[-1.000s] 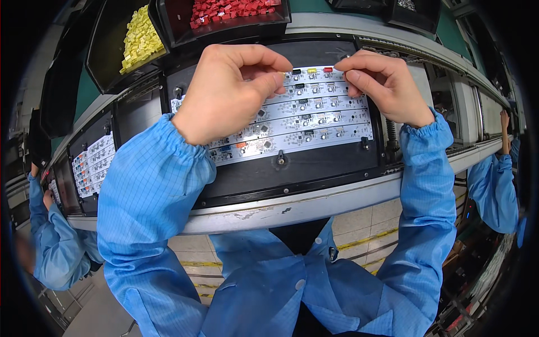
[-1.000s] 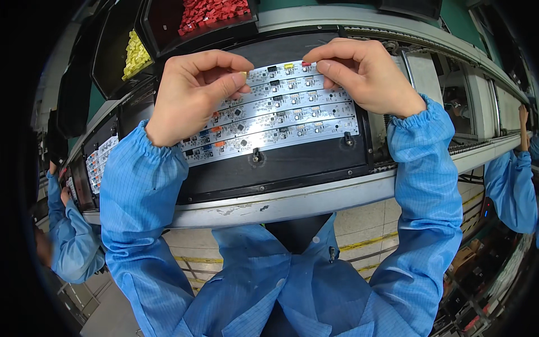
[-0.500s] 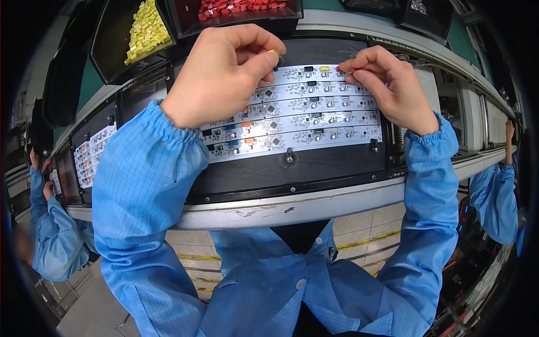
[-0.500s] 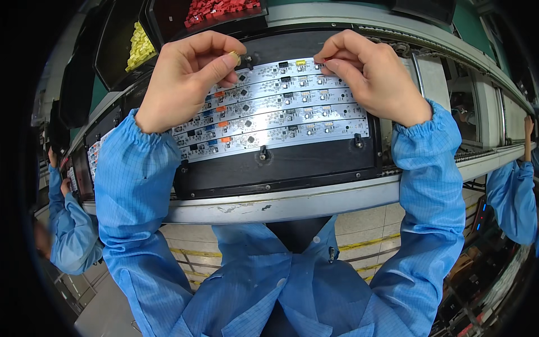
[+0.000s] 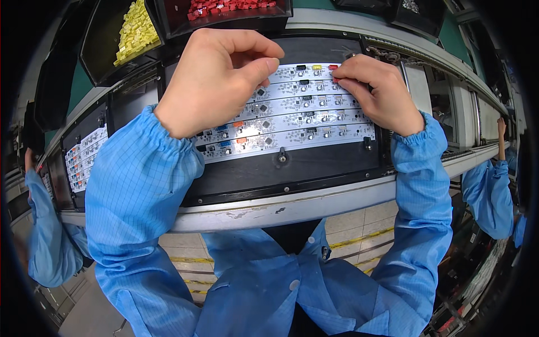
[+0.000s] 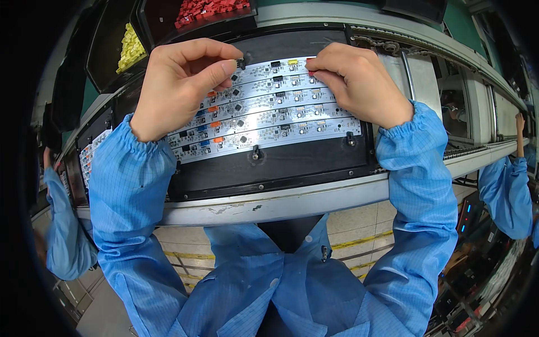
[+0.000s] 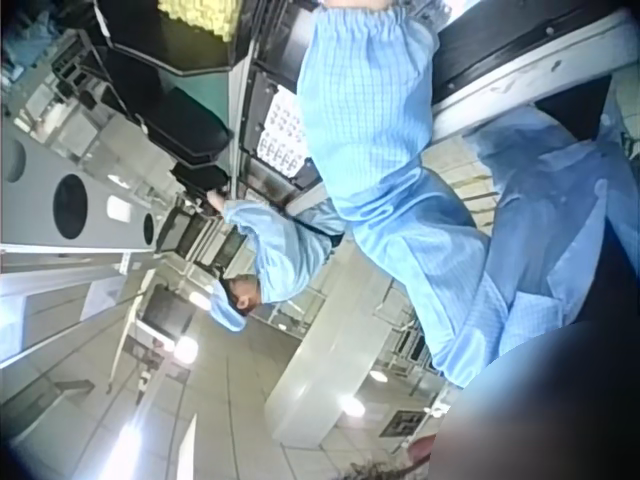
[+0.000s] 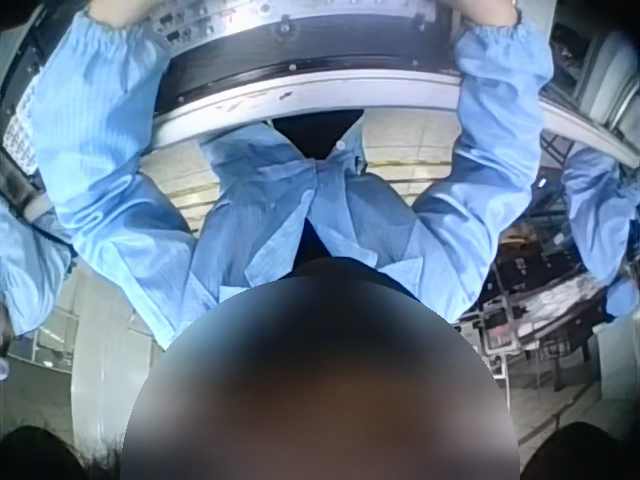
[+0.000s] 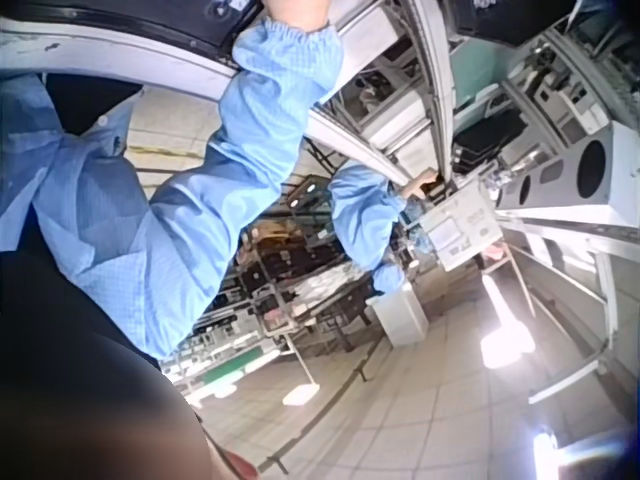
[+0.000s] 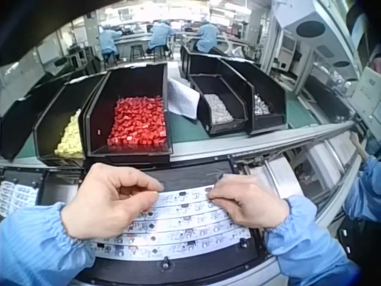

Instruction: Manually placing small electronic components into slots on a circuit board at a workstation.

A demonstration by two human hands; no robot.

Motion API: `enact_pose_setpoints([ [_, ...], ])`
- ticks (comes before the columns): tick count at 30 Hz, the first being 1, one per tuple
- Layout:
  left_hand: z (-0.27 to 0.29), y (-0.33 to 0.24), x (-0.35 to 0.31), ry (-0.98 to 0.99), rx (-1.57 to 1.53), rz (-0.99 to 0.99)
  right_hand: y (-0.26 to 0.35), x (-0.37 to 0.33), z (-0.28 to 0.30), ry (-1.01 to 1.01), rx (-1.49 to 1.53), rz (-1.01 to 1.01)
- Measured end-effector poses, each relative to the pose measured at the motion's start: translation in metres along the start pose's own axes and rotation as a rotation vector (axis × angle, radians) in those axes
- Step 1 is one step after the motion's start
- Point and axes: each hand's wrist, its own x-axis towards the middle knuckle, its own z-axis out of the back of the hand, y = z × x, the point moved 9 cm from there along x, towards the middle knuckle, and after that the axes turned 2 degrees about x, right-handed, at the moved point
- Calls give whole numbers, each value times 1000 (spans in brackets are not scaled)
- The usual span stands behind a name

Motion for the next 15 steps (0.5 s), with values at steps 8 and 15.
enact_pose_setpoints([
  [8, -13, 1, 1, 43, 0, 56, -12, -4, -2, 30, 13, -19],
  [15, -17, -1, -1, 39, 73, -57, -6, -2, -4, 23, -54, -2],
])
